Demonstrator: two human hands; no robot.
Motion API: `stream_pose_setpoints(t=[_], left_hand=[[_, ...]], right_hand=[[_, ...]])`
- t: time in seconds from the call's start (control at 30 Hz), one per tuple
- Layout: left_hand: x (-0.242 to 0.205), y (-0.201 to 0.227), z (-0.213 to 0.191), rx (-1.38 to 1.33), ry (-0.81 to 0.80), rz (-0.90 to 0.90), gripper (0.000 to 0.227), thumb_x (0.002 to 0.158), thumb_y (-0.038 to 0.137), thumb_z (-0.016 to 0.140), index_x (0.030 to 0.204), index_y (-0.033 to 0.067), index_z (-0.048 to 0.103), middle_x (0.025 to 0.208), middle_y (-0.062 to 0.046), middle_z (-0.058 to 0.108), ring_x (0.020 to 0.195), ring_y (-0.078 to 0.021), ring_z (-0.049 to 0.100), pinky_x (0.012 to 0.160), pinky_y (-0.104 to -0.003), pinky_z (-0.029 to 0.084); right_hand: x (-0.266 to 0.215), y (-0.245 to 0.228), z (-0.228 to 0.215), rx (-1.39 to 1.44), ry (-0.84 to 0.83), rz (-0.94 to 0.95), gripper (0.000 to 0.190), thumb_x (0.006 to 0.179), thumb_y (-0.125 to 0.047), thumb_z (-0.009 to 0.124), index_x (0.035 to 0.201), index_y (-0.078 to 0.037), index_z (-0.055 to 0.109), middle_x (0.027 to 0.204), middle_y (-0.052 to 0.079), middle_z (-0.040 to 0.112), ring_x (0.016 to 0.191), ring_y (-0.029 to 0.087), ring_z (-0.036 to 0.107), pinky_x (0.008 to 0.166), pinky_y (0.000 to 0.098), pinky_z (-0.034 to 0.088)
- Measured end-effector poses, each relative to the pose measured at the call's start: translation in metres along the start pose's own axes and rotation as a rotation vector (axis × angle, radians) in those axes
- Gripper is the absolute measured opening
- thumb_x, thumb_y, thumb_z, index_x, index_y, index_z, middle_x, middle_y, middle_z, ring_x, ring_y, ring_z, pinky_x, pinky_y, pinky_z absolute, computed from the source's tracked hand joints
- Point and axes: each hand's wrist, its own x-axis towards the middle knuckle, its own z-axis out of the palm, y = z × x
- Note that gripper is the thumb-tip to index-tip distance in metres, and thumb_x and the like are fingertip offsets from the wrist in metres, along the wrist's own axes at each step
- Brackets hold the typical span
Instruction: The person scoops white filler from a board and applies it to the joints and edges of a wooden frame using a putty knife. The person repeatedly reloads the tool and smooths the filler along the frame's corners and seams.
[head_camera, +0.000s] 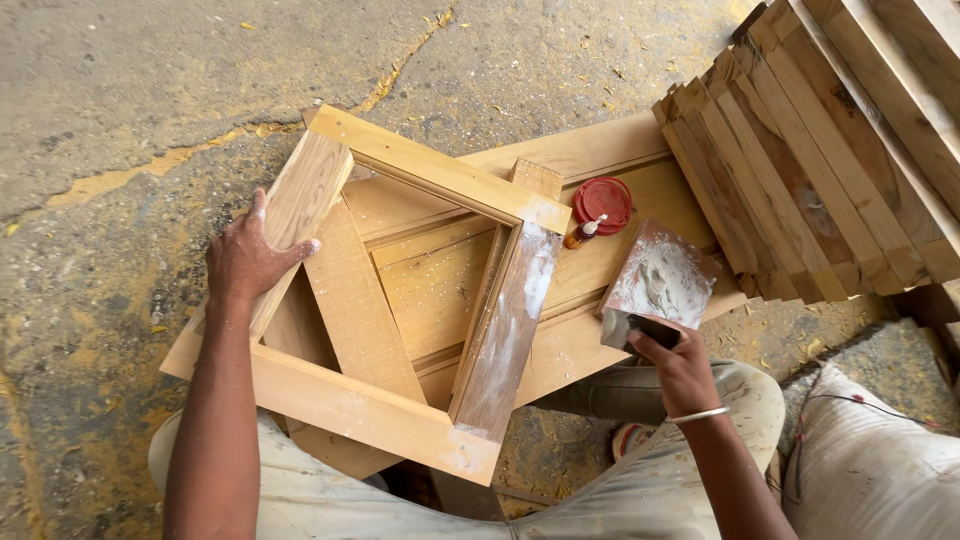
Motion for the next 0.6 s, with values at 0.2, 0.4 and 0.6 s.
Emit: stream_pose_setpoints(t=[0.2,0.4,0.6], left_hand=[[-0.009,0.013,-0.002,0.021,0.025,-0.03,0.119,0.068,0.066,0.083,0.161,0.0073,0.035,0.138,-0.024,0.062,0.121,-0.0407,0.063,0.101,-0.054,0.05],[-0.018,0.022,-0.001,0.08,0.018,-0.068,0.119,0.068,0.065,0.084,0.161,0.0082,0.036,0.138,-0.022,0.063,0.122,-0.0391,0.063,0.104,-0.053,0.048],[-0.013,0.019,0.001,0.085,0.0,-0.093,0.119,0.068,0.065,0.082,0.161,0.0079,0.035,0.139,-0.022,0.062,0.124,-0.0386,0.063,0.105,-0.052,0.047]], right_hand=[[0.075,0.067,0.026,0.641,0.102,0.187,0.027,0.087,-0.003,0.067,0.112,0.006,0.061,0.104,0.014,0.071,0.091,0.025,0.073,0.083,0.0414,0.062],[0.152,0.092,0.065,0.677,0.036,0.015,0.02,0.094,-0.001,0.069,0.112,0.01,0.067,0.102,0.009,0.071,0.087,0.02,0.068,0.081,0.0354,0.059],[0.122,0.097,0.065,0.565,-0.145,-0.046,0.022,0.093,-0.006,0.07,0.111,0.005,0.073,0.101,0.007,0.074,0.093,0.017,0.066,0.09,0.0334,0.051]])
